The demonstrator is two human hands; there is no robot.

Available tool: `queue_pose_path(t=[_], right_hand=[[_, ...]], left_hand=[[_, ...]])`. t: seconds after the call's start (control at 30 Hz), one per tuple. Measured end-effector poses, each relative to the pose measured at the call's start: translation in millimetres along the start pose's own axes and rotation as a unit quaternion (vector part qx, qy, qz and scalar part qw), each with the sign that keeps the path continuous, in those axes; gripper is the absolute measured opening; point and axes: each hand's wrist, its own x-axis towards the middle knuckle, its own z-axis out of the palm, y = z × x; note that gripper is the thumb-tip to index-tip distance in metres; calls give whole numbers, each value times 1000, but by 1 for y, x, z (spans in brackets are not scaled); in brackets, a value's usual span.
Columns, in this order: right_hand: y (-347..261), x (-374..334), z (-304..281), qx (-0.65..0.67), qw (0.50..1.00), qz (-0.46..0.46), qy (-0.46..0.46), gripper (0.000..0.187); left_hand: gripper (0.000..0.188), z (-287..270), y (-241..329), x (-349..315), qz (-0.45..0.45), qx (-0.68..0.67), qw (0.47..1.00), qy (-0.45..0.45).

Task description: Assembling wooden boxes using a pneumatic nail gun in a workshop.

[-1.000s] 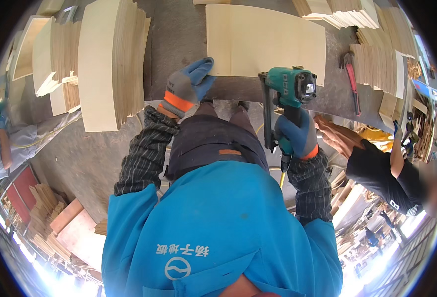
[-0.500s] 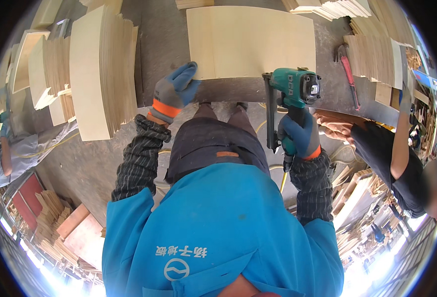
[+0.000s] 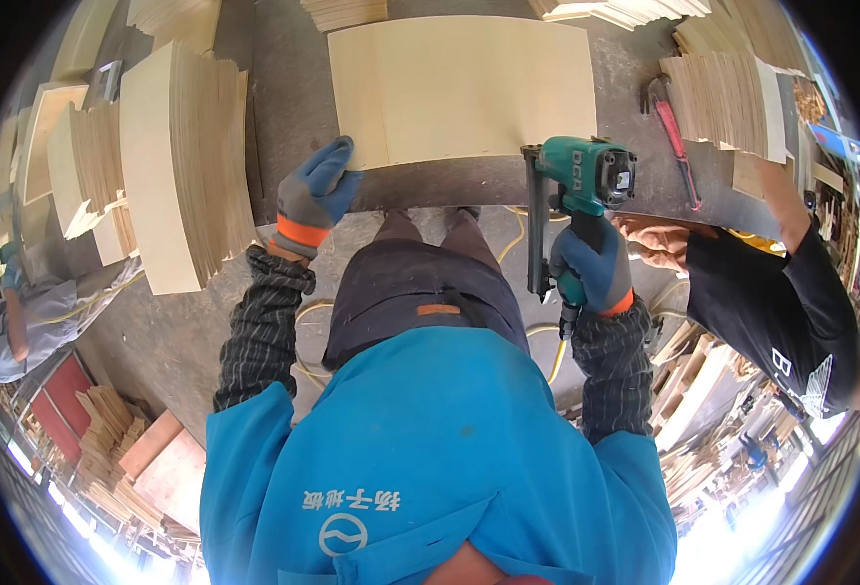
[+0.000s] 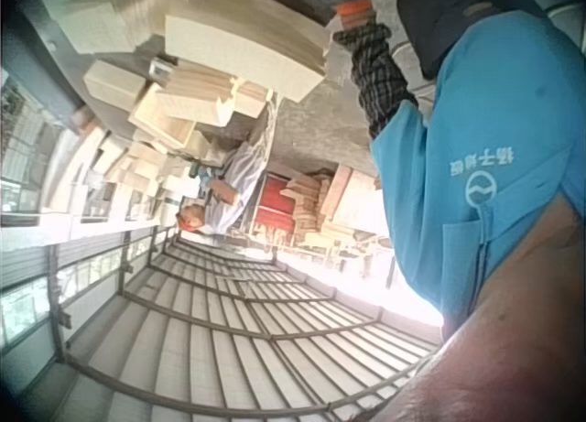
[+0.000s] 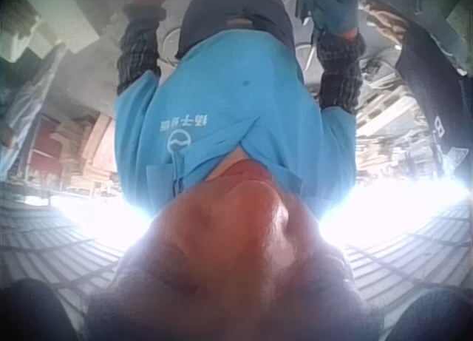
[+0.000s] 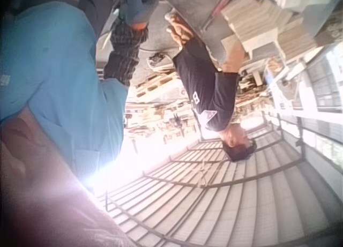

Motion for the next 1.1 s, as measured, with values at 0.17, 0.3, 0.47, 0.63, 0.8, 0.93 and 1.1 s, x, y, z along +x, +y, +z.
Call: queue_pose_path(t=[0.17,0.3,0.47,0.63,0.8,0.93,1.1], right_hand=[[-1,-5,-17,14,1000,3,-7,53],[0,-12,-32,36,999,3,23,56],[11,-1,-49,26,1000,-1,17,57],[14,3,-59,17,1000,14,7,57],[-1,-10,-72,38,998,-30,39,58],[-9,-11,-73,62,997,-31,40,57],[0,4,-72,-9,1000,-5,2,61]], left_hand=[[37,-1,3,0,-15,9,1000,-4],[38,0,-1,-1,-2,15,1000,1],[37,4,-1,-2,1,32,999,14],[37,5,1,-2,-5,31,999,14],[37,7,5,-4,-25,20,999,21],[37,5,7,-5,-32,36,999,18],[37,10,5,-6,-29,34,999,31]])
